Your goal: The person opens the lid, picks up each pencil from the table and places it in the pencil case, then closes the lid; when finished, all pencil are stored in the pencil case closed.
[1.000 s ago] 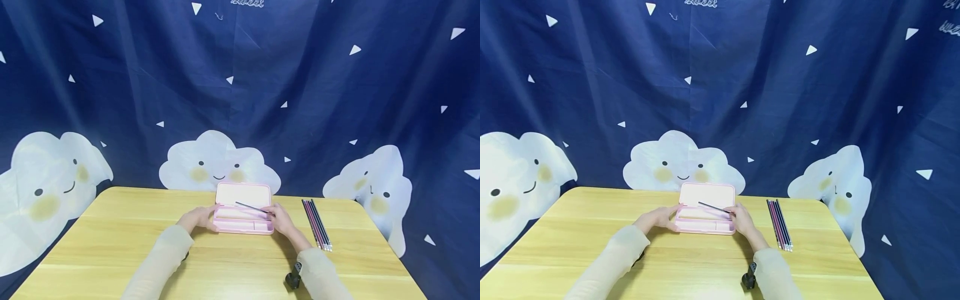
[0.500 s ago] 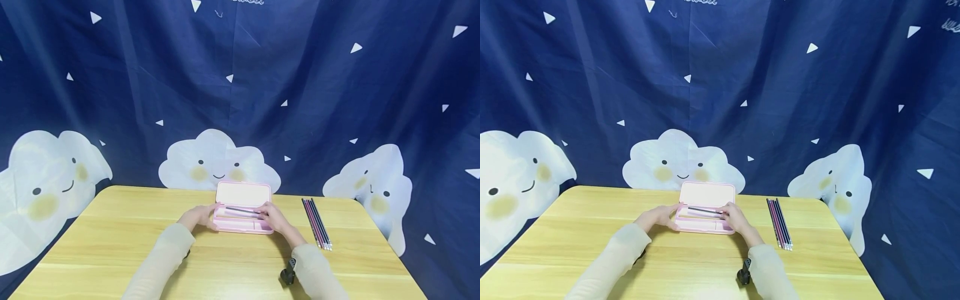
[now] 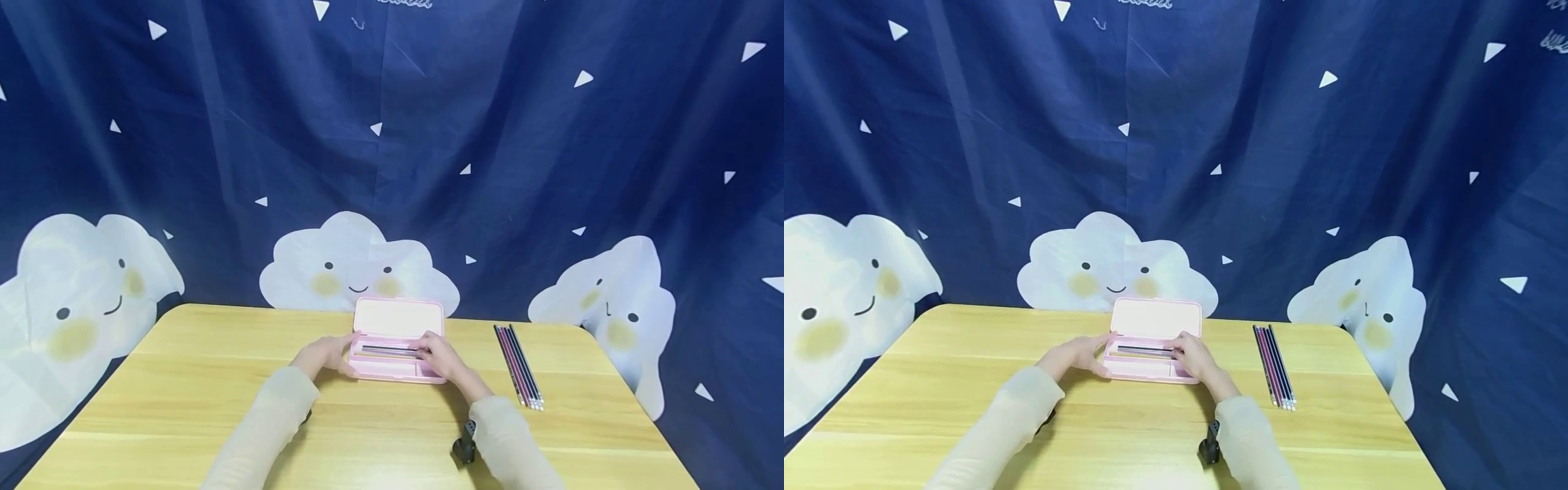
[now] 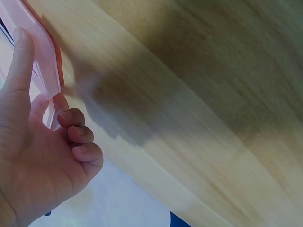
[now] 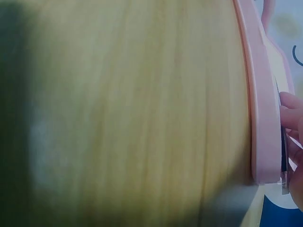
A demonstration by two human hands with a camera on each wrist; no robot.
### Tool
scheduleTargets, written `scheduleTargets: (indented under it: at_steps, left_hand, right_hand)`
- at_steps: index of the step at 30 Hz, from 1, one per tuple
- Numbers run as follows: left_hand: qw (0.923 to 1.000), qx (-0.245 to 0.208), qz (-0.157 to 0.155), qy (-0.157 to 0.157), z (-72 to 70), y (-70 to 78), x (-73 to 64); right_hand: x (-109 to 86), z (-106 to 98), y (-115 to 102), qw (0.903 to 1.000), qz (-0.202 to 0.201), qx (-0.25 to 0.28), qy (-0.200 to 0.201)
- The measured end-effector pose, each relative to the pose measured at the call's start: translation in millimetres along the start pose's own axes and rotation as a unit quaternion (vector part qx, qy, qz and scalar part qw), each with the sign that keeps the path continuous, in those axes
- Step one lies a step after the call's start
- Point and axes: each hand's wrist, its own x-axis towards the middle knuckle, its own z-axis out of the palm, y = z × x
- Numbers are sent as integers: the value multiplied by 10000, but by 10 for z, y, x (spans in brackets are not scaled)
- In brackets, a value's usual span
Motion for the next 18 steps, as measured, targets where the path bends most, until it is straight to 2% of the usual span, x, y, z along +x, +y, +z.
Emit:
scheduleTargets:
  at_steps: [5,11,14,18]
  left_hand:
    - [10000,46,-18,21,-2,6,11]
    - [10000,2,-67,-9,-1,19,-4]
    - [10000,-9,-91,-18,-3,16,-8]
    - [9999,25,-101,-29,-1,26,-8]
  right_hand:
    - [29,46,-18,9993,-170,-341,-18]
    - [67,79,-69,9990,-155,-358,-202]
    - [86,90,-90,9987,-104,-441,-240]
    - [101,91,-107,9986,163,-374,-333]
